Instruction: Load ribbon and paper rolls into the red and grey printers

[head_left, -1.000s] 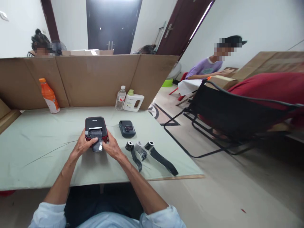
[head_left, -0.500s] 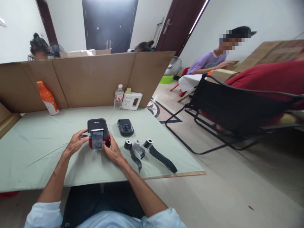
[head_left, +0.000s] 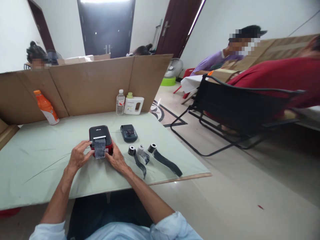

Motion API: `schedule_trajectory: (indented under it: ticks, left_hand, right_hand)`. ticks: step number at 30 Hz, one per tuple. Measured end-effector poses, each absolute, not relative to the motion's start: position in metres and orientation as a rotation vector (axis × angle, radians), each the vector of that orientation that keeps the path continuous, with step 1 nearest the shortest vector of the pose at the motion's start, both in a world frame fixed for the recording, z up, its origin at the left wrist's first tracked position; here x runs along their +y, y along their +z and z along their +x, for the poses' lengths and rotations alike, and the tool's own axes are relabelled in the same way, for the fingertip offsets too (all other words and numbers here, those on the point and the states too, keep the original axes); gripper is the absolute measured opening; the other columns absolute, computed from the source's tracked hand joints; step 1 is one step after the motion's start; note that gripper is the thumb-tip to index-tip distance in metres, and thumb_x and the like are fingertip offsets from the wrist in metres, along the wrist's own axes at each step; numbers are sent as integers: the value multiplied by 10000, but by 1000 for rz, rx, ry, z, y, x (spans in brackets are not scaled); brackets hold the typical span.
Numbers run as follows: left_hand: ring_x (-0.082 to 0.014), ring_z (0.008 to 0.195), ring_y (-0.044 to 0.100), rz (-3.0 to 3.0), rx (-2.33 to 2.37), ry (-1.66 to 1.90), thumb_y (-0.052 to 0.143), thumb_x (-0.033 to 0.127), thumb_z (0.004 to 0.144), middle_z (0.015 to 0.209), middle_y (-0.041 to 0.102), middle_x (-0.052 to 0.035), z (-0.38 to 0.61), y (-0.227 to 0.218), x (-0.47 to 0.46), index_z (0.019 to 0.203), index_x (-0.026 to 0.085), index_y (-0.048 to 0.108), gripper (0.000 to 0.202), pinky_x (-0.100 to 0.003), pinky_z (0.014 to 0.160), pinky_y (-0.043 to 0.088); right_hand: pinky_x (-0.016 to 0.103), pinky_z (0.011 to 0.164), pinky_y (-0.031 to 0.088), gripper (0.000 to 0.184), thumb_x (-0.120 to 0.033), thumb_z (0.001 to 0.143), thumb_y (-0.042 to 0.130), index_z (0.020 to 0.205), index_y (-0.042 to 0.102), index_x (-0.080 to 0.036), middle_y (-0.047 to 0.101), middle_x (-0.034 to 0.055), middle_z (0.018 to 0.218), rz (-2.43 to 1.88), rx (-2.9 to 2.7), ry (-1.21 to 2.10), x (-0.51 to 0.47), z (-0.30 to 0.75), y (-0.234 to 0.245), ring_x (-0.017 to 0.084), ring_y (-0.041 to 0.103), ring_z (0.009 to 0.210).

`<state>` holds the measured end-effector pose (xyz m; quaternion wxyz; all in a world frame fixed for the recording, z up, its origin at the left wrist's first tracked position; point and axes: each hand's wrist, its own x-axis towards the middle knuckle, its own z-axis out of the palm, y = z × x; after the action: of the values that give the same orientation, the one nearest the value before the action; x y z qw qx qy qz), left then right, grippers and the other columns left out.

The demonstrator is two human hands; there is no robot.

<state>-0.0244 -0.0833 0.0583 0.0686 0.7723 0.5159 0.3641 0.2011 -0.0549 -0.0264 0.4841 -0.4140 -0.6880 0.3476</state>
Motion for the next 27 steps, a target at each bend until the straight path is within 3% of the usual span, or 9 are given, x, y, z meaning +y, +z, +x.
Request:
schedule_trajectory:
  ticks: [5,16,27]
  left_hand:
    - [-280,1124,708,2388,1628,1084,652,341,919,1220,721,-120,-22,52,-80,1148,232,725,264,-432,998,590]
    - [-228,950,690,2429,1782,809,634,291,915,1103,683,-55,-20,76,-81,1053,239,684,156,-356,834,568]
    - [-235,1061,671,2269,1534,893,664,266,816,1218,660,-80,-32,86,-63,1105,231,707,295,-321,741,588]
  right_hand:
    - [521,1234,384,867,-496,901,712,1621,324,-209,493,166,1602,-1009,-1635,857,-53,200,-29,332,476,1481]
    - [551,1227,388,851,-432,881,731,1612,350,-217,510,160,1592,-982,-1625,811,-46,193,-33,347,495,1461]
    - [535,1251,365,874,-380,840,768,1612,380,-245,489,131,1620,-946,-1570,802,-40,187,-39,342,463,1497]
